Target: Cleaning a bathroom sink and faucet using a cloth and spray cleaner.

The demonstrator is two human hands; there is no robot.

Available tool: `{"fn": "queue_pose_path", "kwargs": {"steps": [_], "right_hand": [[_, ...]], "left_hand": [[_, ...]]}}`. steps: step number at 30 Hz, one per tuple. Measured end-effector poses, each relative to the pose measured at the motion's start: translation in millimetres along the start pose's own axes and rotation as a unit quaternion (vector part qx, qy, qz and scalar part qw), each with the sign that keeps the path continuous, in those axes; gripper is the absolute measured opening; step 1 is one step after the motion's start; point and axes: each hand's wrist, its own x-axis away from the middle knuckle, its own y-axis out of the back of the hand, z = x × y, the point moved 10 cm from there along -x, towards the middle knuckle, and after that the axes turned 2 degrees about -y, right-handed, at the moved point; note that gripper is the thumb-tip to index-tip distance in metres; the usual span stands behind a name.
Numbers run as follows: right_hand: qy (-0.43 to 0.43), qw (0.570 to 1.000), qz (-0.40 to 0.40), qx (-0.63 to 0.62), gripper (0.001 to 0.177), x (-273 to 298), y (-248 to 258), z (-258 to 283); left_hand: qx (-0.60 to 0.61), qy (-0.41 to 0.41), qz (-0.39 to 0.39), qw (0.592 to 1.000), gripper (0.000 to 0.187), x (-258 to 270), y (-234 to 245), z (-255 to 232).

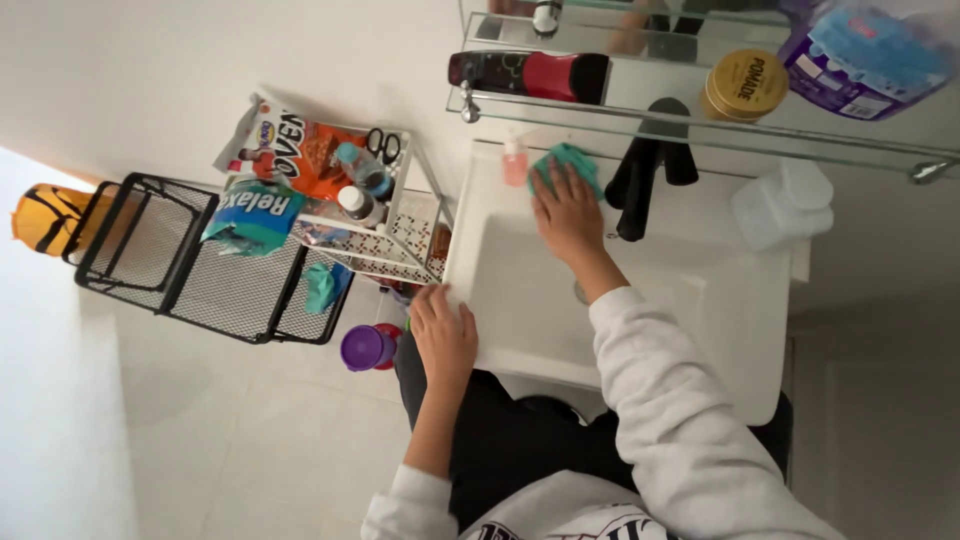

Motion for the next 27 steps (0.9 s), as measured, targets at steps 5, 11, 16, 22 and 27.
{"fn": "queue_pose_path", "kwargs": {"steps": [5,11,16,22,27], "right_hand": [[0.058,0.998,-0.013,0.008,0.05,3,14,17],[0.039,0.997,-0.062,0.037,0.048,-3,4,25],[0.066,0.997,-0.044,0.005,0.049,21,23,33],[0.089,0.993,-0.074,0.007,0.045,30,35,43],[0.092,0.993,-0.076,0.016,0.045,-1,11,34]], "left_hand": [[-0.112,0.0,-0.043,0.993,0.043,-9,-15,-2],[-0.077,0.026,-0.05,0.995,0.04,-5,-14,2],[-0.073,0.033,-0.053,0.995,0.041,-1,-11,4],[-0.076,0.037,-0.051,0.995,0.041,-2,-11,6],[-0.072,0.043,-0.039,0.996,0.041,-8,-10,8]]}}
